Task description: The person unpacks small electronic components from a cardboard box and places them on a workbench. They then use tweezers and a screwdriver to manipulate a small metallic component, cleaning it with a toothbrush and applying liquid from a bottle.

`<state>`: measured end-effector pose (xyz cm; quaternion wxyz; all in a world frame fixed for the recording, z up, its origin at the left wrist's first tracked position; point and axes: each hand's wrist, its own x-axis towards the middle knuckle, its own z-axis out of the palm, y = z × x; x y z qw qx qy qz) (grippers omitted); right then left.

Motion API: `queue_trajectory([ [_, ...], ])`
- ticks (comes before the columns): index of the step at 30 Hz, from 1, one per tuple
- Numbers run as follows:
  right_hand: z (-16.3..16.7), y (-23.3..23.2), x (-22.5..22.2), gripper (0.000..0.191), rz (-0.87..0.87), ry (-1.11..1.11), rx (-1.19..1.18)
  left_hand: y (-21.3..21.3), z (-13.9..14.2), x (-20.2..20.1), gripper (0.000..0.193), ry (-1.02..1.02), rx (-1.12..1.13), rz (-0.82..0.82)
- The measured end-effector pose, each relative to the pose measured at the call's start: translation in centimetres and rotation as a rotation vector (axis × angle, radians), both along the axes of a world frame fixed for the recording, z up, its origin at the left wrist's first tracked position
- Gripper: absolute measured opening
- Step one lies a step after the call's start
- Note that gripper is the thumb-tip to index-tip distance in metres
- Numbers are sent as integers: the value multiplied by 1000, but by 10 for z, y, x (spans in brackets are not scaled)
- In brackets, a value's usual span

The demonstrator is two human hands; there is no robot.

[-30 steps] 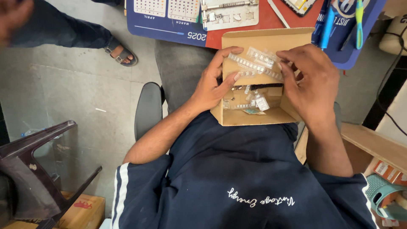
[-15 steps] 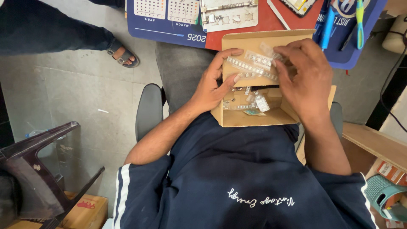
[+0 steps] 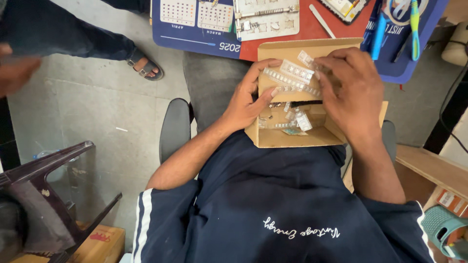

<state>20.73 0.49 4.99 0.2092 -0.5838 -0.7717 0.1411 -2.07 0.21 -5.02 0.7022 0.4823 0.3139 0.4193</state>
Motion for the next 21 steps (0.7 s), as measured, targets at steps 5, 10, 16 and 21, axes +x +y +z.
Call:
queue_trajectory([
  [5, 20, -12, 4, 21, -6, 79, 27, -1, -9, 1, 48, 14, 36, 17],
  [10, 38, -34, 3, 17, 219, 127, -122, -2, -15, 6, 49, -65, -36, -6],
  [16, -13, -48, -11, 17, 301, -320, -386, -8, -22, 7, 49, -20, 18, 0],
  [21, -41, -59, -4, 21, 220, -613, -513, -15, -24, 8, 49, -38, 22, 11],
])
